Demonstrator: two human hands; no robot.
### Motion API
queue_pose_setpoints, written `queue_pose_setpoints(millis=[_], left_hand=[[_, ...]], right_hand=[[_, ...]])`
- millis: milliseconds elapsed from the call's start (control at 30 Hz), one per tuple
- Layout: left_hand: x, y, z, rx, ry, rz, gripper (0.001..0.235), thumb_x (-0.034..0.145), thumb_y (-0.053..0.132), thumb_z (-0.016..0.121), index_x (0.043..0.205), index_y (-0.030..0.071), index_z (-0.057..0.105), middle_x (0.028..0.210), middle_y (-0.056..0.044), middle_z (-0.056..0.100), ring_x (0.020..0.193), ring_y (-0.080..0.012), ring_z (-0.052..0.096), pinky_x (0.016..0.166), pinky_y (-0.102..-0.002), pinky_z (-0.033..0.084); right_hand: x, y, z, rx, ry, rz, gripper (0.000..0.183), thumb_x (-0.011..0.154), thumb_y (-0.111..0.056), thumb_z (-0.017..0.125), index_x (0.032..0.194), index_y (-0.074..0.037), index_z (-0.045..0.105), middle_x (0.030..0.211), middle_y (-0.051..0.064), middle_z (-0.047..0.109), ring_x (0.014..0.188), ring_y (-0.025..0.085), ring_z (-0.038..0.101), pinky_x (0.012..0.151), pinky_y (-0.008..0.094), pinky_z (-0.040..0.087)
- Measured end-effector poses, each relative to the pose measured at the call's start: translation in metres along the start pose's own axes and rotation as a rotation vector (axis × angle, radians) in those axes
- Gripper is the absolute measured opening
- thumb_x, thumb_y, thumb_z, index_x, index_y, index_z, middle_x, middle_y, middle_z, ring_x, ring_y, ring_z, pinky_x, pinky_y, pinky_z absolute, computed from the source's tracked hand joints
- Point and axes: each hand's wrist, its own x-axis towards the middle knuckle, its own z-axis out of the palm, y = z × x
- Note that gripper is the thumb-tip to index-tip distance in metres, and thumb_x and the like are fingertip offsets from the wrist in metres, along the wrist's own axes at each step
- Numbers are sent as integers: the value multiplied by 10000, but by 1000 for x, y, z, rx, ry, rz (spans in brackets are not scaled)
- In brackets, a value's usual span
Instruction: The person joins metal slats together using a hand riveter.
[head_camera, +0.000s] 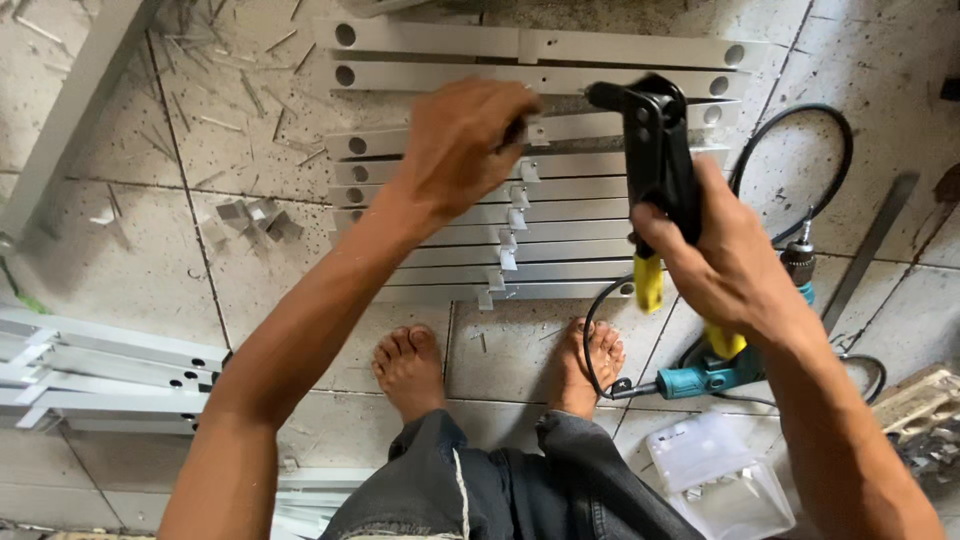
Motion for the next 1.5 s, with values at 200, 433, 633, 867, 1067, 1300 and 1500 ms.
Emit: queue_pose_setpoints(millis=[200,433,633,867,1067,1300,1500], left_hand=[[13,-5,21,235,26,-54,378,859,74,829,1085,147,535,706,-7,666,578,-158,613,515,-314,515],[14,-4,20,305,96,-84,264,887,51,711,1096,159,591,681,-3,672,575,-202,621,447,-344,423],[13,-5,24,341,98,-115,372,793,3,726,1107,147,587,631,26,616,538,-181,554,419,-353,361],[10,-11,27,317,139,-150,380,819,28,728,1149,169,600,585,14,578,480,-186,523,403,-363,336],[8,-12,32,321,177,-161,414,778,5,709,1142,173,602,569,14,564,474,-194,533,390,-369,338],[11,-10,30,308,143,-196,393,768,76,693,1130,181,581,570,12,614,492,-270,619,382,-436,377],[9,-10,28,328,152,-180,403,774,43,762,1115,162,583,556,5,546,450,-214,502,388,-373,298]], right_hand=[[17,-33,-2,-187,-73,122,406,1024,-381,474,1306,-99,400,911,206,658,675,337,589,568,466,455],[33,-30,5,-225,-35,51,423,1030,-349,501,1360,-102,404,784,231,628,600,370,534,549,479,383],[33,-37,7,-254,-39,67,338,1050,-321,512,1255,-81,393,840,245,631,654,398,561,568,496,398],[35,-50,0,-309,-55,92,387,1039,-283,503,1345,-65,411,899,267,680,730,444,617,625,528,450],[32,-59,-4,-328,-51,100,379,1044,-287,511,1338,-61,436,893,256,660,697,405,585,578,517,435],[35,-50,3,-331,-42,73,328,1036,-271,530,1283,-77,437,914,213,730,726,419,656,624,515,468],[31,-59,3,-353,-44,49,373,1040,-264,503,1324,-35,426,816,242,647,619,395,582,522,500,425]])
